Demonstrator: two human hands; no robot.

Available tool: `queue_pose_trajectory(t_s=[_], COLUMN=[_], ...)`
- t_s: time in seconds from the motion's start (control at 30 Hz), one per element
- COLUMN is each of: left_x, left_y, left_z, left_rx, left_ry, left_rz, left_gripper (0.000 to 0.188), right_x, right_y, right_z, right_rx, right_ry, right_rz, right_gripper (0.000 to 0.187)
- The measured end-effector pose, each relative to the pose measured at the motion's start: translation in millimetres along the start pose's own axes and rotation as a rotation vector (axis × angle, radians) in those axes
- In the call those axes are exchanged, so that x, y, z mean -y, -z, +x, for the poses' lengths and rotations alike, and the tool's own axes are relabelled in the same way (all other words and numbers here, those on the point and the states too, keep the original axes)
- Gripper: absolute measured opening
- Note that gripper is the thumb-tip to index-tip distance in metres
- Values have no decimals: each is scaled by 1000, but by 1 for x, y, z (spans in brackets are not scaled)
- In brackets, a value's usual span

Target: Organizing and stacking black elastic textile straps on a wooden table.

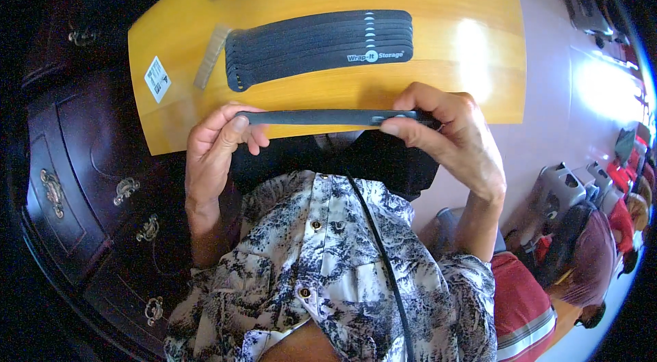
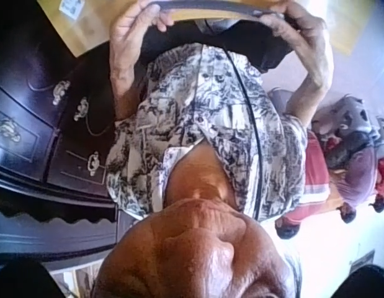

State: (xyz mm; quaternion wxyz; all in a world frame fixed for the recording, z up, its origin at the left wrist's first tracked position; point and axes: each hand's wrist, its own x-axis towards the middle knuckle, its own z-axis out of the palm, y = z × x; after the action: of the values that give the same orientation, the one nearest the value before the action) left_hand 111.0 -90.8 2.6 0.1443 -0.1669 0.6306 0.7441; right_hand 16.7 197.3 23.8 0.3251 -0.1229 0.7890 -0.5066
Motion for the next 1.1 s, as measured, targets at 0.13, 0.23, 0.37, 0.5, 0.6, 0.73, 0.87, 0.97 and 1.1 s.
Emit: queue_pose_trajectory(t_s=[0.13, 0.23, 0.37, 0.5, 0.6, 0.73, 0.87, 0.97, 1.1], left_x=[4, 10, 13, 13, 11, 16, 17, 17, 13], left_y=[-2, -5, -1, -1, 1, 1, -3, -5, -6], left_z=[-2, -5, -6, -3, 0, 4, 6, 6, 12], left_rx=[-105, -238, -305, -344, -373, -370, -530, -572, -556], left_ry=[-118, -153, -173, -228, -288, -349, -351, -327, -366], left_rz=[60, 50, 27, 48, 115, 264, 341, 331, 355], left_gripper=[14, 12, 12, 10, 10, 13, 13, 13, 12], right_x=[0, -1, -8, -6, -4, -12, -17, -20, -16], right_y=[0, -2, 0, 0, -1, 3, 5, 3, 6], right_z=[-1, -5, -6, -6, -5, -6, -4, -1, -3], right_rx=[-4, -20, -147, -174, -168, -238, -277, -342, -391], right_ry=[-117, -177, -183, -171, -151, -119, -127, -79, -109], right_rz=[105, 153, 162, 237, 215, 243, 266, 242, 241], right_gripper=[22, 21, 19, 20, 22, 16, 14, 15, 18])
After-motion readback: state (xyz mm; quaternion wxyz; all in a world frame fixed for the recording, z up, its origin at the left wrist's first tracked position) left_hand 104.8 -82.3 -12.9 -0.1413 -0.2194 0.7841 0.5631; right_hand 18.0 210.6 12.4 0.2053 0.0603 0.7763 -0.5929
